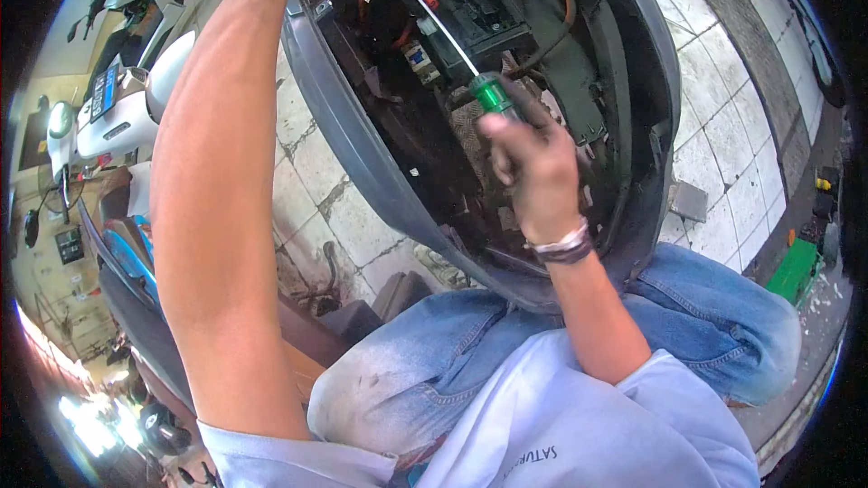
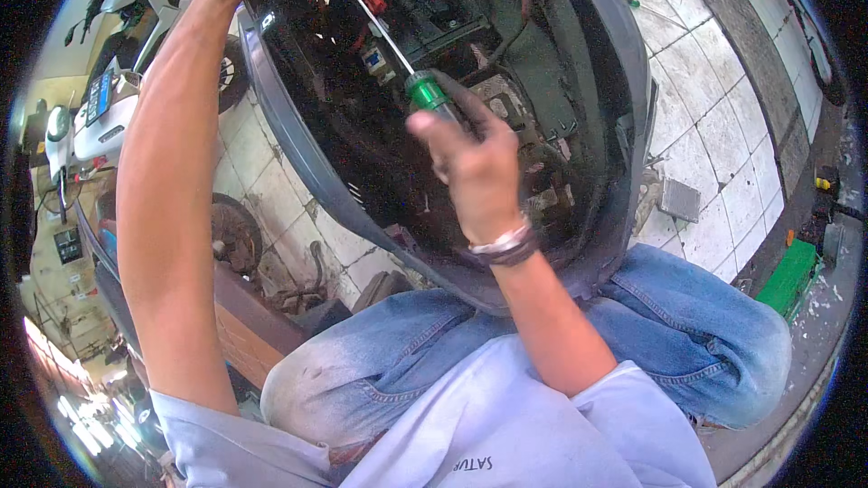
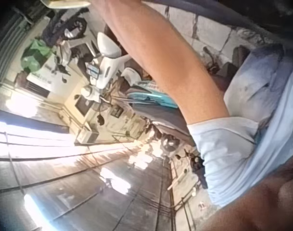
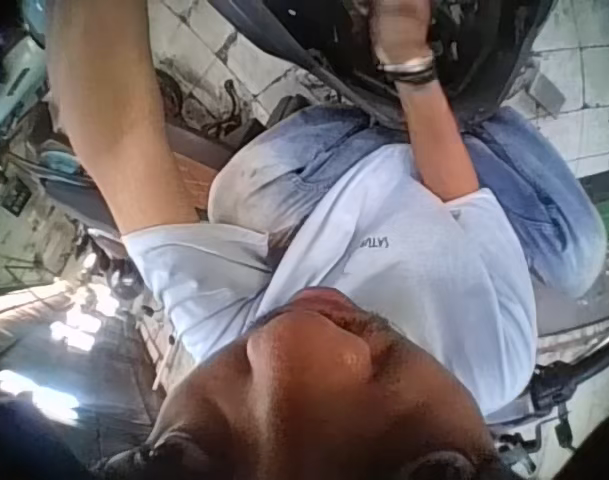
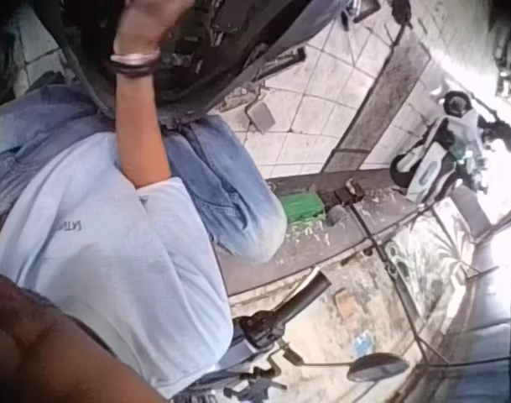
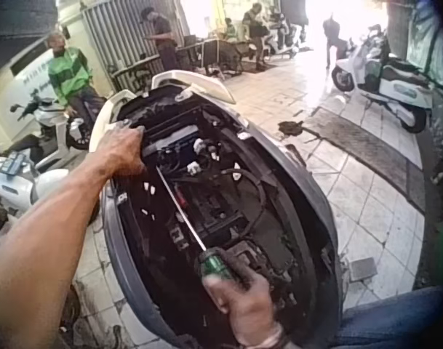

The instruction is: The person works on the internal components of a scooter, using a screwdriver to loosen fasteners and moving wires aside. They disconnect electrical connectors by hand and then use the screwdriver again to work on the remaining wiring and internal housing.

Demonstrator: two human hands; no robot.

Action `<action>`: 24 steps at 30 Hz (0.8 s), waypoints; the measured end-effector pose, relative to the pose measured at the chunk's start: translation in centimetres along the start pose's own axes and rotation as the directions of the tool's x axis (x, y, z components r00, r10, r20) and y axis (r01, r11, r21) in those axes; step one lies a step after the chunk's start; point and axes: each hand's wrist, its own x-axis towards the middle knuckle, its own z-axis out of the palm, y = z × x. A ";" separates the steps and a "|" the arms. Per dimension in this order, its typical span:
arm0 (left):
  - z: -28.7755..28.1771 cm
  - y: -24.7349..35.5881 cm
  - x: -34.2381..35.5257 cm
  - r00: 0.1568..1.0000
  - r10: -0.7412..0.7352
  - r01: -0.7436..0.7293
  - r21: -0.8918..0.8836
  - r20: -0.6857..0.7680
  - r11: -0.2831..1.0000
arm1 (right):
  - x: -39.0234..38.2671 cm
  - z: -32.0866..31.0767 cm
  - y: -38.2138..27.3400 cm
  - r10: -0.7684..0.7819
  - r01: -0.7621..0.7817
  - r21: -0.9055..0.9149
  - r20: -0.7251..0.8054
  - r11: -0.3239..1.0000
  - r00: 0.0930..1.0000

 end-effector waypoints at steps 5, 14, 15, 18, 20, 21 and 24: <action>0.6 -0.1 0.4 0.997 0.048 -0.045 0.048 -0.067 0.998 | -0.1 -0.2 -0.9 0.438 -0.374 0.751 0.126 0.544 0.890; 0.2 -0.6 0.1 0.996 0.039 -0.034 0.060 -0.084 0.998 | -0.7 -0.2 -0.9 0.210 -0.220 0.374 0.069 0.901 0.975; 0.2 -0.3 -0.1 0.995 0.042 -0.037 0.056 -0.086 0.998 | -0.6 -0.6 -0.9 0.248 -0.262 0.456 0.091 0.851 0.964; 0.2 0.1 -0.4 0.976 0.105 -0.096 0.056 -0.191 0.994 | -0.2 -0.3 -1.8 0.381 -0.370 0.800 0.193 0.473 0.904; 0.0 -0.1 0.5 0.997 0.034 -0.030 0.053 -0.072 0.998 | 0.0 0.0 -1.6 0.407 -0.422 0.900 0.427 -0.107 0.807; 0.2 -0.2 0.6 0.997 0.035 -0.031 0.052 -0.072 0.998 | 0.1 -0.3 -0.9 0.407 -0.421 0.901 0.426 -0.107 0.808; 0.4 -0.4 0.8 0.994 0.058 -0.054 0.051 -0.089 0.997 | 0.3 -0.7 -0.2 0.024 -0.721 0.689 0.724 -0.076 0.689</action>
